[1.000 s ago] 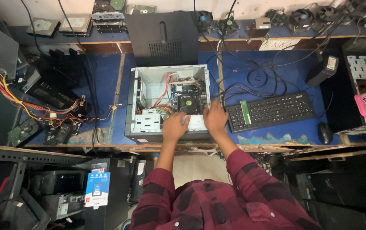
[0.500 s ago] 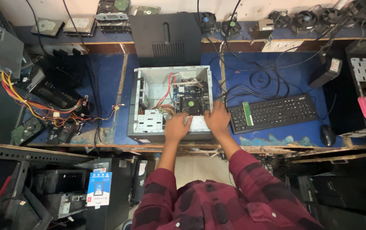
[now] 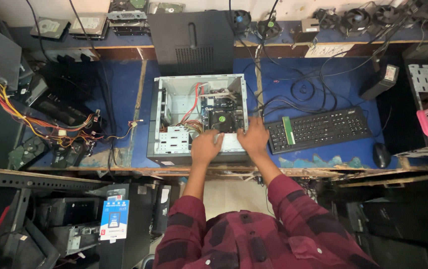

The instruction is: The person opens a desktop computer case and works inside, handling internal components and wires. The person moves the case on the workbench and continues to manipulate parts within the open chassis.

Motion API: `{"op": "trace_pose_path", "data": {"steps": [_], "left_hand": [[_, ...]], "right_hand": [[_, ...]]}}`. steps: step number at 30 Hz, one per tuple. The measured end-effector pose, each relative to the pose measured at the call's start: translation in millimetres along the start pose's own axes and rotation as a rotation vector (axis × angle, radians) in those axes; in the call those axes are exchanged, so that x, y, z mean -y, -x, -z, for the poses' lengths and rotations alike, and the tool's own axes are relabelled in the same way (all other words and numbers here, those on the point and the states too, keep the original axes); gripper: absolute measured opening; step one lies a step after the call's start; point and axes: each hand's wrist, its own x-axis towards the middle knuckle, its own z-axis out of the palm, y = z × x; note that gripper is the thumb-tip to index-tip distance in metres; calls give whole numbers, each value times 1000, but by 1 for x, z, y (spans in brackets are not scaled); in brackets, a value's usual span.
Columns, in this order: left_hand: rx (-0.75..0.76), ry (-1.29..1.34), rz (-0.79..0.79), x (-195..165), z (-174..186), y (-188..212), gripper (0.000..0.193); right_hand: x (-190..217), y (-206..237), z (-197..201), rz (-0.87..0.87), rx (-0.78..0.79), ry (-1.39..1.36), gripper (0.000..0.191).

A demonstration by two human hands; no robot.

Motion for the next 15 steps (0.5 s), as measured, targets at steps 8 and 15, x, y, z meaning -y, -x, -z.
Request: {"op": "trace_pose_path", "data": {"steps": [8, 15], "left_hand": [[10, -16, 4, -1, -1, 0, 35], [5, -15, 7, -1, -4, 1, 35]], "right_hand": [[-4, 1, -2, 98, -51, -66, 47], [-3, 4, -4, 4, -12, -25, 46]]}}
